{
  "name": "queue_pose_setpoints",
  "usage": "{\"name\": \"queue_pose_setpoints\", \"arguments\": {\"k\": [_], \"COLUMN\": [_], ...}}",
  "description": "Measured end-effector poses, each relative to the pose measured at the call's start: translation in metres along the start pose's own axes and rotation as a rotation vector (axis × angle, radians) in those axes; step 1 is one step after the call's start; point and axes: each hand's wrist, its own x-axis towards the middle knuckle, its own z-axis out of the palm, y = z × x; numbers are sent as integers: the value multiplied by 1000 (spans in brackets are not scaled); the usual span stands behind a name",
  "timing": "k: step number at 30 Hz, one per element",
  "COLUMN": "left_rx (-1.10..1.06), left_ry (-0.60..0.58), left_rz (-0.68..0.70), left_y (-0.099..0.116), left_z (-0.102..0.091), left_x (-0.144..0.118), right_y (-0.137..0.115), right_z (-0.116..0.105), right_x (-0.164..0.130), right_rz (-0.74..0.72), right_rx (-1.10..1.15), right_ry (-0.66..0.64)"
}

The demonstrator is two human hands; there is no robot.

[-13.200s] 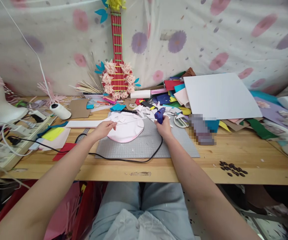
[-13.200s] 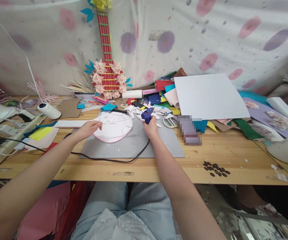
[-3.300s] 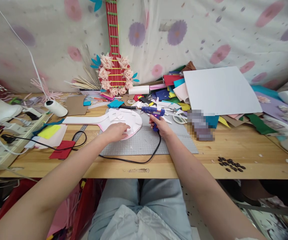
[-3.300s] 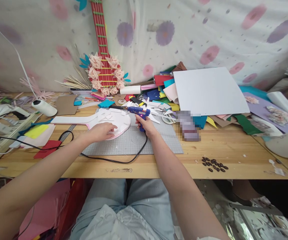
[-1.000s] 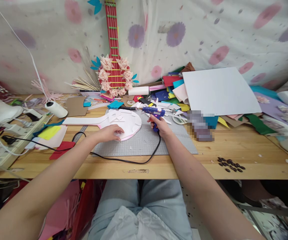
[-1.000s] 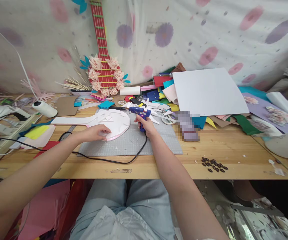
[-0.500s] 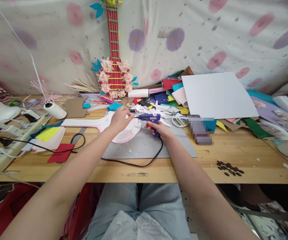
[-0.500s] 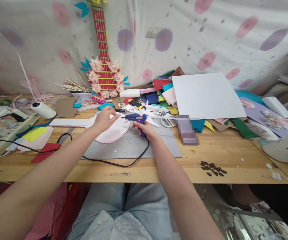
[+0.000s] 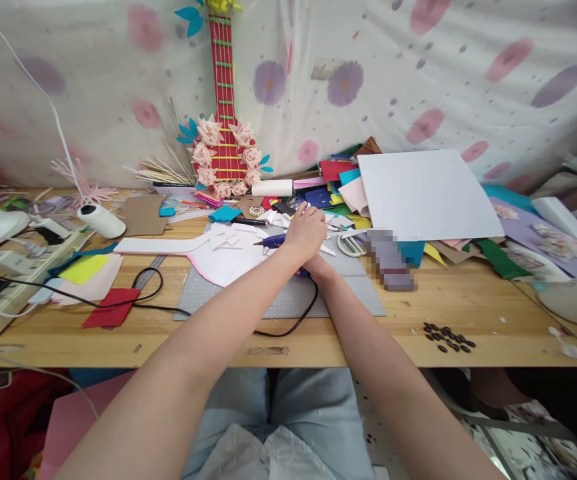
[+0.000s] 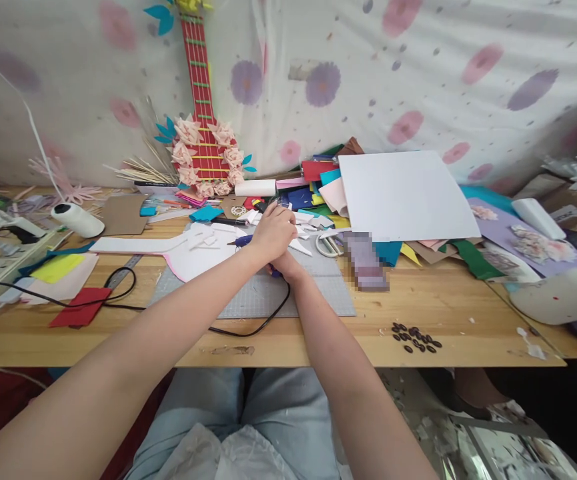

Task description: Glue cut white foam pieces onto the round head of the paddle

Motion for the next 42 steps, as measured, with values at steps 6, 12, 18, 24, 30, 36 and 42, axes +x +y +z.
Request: {"name": "queue_pose_setpoints", "arguments": {"k": [6,12,18,24,30,36,42], "left_rx": [-34,-129,-176,-206,-94,-125,-435], "left_ry": [27,222,153,-114,-199,-156,164], "left_rz": [-8,-173,-681,-797,-716,-711,-773], "left_y": [-6,-38,-114,-136,-135,-136,-137], "left_z": [0,-14,-12,25,51,62,58], "left_x": [-9,-11,-15,3,22,20,15], "right_y": [5,-3,-11,-8,-9,-9,-8], "right_z": [7,-12,-31,-31,-29,-30,-31], "right_x": [2,8,15,14,15,15,15], "right_rz": [23,91,147,140,178,165,144], "right_rx": [1,124,284,284,280,270,241], "right_ry": [-84,50,261,208,240,212,198]}}
